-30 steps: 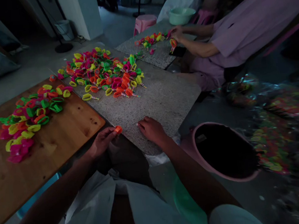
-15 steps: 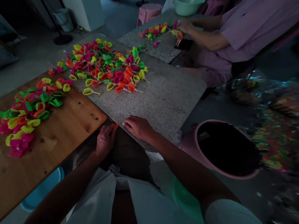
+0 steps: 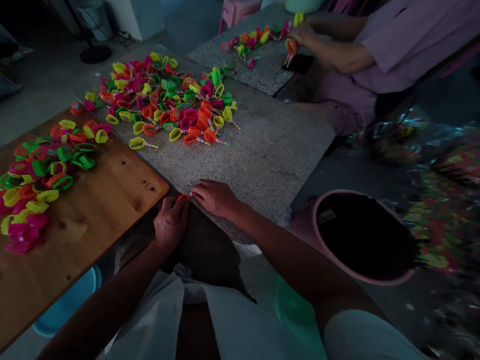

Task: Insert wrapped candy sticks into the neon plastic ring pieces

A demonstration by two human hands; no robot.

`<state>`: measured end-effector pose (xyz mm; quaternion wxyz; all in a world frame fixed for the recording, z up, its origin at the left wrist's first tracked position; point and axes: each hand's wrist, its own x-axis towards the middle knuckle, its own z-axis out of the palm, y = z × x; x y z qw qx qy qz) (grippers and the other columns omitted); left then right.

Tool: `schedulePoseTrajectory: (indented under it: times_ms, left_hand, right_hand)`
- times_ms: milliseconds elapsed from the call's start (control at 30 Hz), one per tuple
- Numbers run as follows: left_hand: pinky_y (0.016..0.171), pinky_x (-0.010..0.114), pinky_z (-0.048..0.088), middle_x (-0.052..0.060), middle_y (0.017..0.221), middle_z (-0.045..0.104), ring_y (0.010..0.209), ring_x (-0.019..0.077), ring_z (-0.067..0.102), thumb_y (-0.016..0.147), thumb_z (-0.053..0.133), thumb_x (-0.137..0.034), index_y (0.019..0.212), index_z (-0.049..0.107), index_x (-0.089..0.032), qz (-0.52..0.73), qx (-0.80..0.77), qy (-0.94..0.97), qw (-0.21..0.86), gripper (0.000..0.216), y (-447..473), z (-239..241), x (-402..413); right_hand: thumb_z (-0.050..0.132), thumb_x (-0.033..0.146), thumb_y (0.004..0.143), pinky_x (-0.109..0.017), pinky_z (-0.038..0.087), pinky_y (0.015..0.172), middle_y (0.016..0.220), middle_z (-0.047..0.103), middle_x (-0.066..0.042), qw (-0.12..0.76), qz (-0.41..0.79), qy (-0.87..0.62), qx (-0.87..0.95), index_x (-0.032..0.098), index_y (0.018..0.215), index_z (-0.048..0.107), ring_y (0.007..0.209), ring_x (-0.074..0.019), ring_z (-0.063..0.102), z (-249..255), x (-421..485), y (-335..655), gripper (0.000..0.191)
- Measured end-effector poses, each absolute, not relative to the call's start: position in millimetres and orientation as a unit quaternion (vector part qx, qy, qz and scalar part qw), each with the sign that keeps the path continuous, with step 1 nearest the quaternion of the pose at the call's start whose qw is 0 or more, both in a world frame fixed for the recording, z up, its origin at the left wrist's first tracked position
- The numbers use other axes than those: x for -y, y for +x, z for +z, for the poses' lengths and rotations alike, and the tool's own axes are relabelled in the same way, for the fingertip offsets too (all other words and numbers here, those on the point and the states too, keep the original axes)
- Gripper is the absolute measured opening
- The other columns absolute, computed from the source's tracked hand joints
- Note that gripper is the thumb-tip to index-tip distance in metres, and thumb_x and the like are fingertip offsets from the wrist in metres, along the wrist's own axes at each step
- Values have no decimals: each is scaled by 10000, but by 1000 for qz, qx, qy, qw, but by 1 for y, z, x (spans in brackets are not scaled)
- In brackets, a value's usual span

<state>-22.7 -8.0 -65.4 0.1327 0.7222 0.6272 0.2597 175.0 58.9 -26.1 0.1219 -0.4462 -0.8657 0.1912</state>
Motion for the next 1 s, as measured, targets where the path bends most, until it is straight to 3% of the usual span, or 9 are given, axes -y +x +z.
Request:
schedulePoseTrajectory:
  times_ms: [200,467,1000]
  left_hand:
    - [768,274,516,95,1157,669,958,192,665,1120,504,-375,1251,753,-281,209,-644,725,125,297,-20,-59,7]
    - [890,324,550,96,1084,709,960,204,659,1129,467,-284,1160,733,-216,258,-592,754,120,276,-23,-64,2]
    - [840,327,536,84,1042,713,923,213,665,1118,451,-217,1184,711,-208,231,-587,765,127,268,-23,-59,-3]
  right_hand:
    - [548,292,1125,-306,459,881,1124,733,-75,115,146,-395,900,197,1101,742,1047,-207,653,-31,-68,175,218]
    - [559,259,1114,-294,415,814,1030,724,-65,95,140,-368,914,182,1039,752,966,-191,635,-27,-73,174,221]
    - [519,185,1103,-312,310,706,999,704,-60,-24,141,-322,936,150,1008,732,864,-176,581,-8,-83,170,236]
